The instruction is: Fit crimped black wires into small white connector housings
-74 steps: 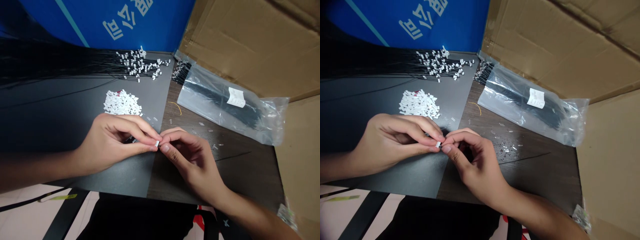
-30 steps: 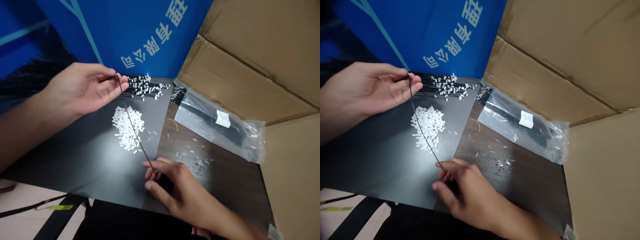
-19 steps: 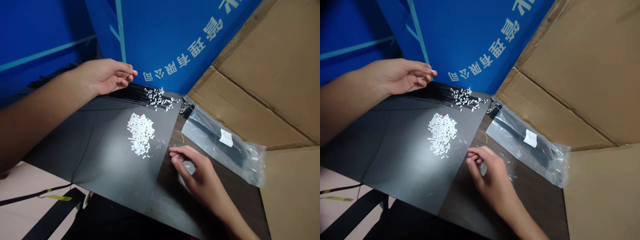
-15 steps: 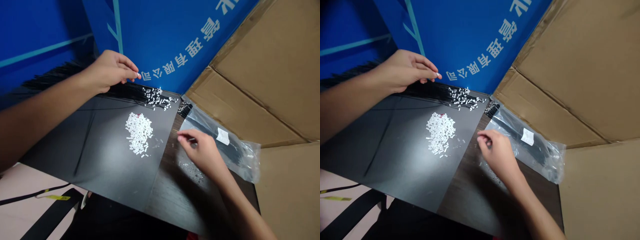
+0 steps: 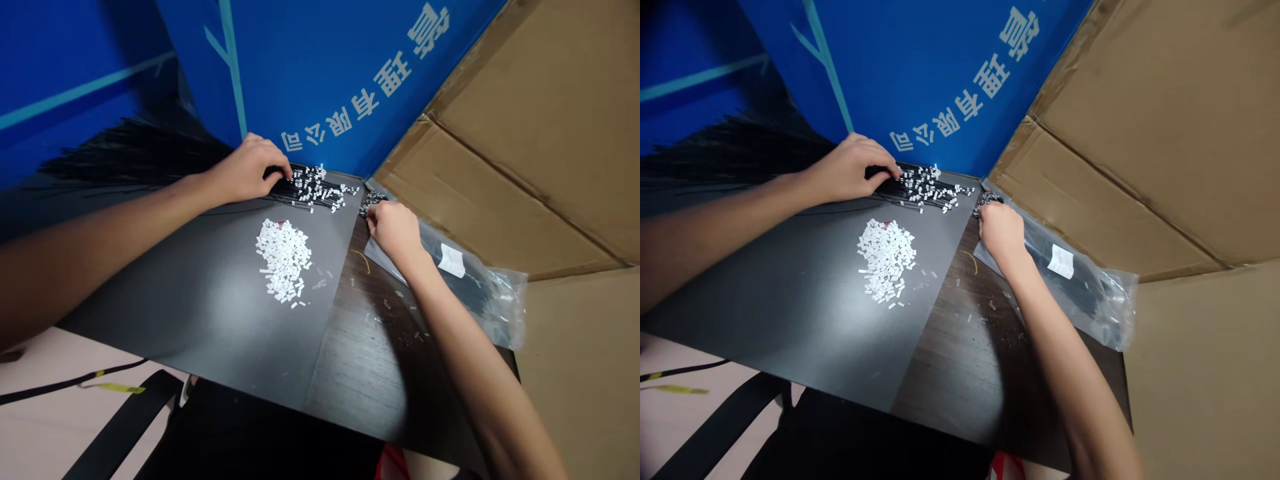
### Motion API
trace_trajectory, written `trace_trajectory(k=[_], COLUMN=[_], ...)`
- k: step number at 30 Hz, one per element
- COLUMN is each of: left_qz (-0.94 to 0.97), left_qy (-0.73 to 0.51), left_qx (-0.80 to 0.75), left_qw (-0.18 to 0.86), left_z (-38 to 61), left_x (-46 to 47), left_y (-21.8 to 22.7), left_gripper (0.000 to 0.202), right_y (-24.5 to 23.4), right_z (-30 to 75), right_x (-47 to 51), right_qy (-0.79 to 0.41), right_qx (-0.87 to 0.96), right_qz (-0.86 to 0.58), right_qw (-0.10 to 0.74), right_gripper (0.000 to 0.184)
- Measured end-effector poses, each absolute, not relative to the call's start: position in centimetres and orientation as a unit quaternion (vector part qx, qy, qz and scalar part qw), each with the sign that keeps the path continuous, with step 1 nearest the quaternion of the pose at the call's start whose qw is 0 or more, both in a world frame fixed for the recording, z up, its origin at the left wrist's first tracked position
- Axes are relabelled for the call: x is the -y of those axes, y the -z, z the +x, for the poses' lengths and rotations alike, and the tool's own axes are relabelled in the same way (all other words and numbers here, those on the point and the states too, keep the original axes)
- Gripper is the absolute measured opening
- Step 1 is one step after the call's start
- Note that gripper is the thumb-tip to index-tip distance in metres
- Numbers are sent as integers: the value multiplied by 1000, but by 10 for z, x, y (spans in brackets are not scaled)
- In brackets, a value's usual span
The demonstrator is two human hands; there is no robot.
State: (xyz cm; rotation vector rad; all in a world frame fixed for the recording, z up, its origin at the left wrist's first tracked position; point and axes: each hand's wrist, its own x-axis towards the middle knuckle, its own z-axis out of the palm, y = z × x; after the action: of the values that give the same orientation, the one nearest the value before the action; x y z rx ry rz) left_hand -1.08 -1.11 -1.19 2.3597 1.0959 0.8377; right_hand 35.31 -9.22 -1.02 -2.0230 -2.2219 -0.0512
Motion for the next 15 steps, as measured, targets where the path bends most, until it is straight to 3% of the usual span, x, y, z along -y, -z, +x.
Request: trace_trajectory(k=[1, 5, 11, 15], left_qz=[847, 864, 933, 943], left_qy=[-304, -306, -179, -150], left_qx=[-391, -359, -204, -182], left_qw=[192, 177, 235, 235], left_z=[-9, 5, 27, 31], left_x=[14, 48, 118, 130], left_y=[13, 9, 9, 19], left_gripper=[16, 23, 20, 18], right_y=[10, 5, -37, -88], right_z=[352, 348, 357, 370], right_x=[93, 96, 89, 72], right_qy=[21, 34, 38, -17], right_qx=[736, 720, 686, 723], right_qz=[-672, -672, -640, -595], right_qw=[81, 172, 343, 350], right_gripper=[9, 23, 32, 37])
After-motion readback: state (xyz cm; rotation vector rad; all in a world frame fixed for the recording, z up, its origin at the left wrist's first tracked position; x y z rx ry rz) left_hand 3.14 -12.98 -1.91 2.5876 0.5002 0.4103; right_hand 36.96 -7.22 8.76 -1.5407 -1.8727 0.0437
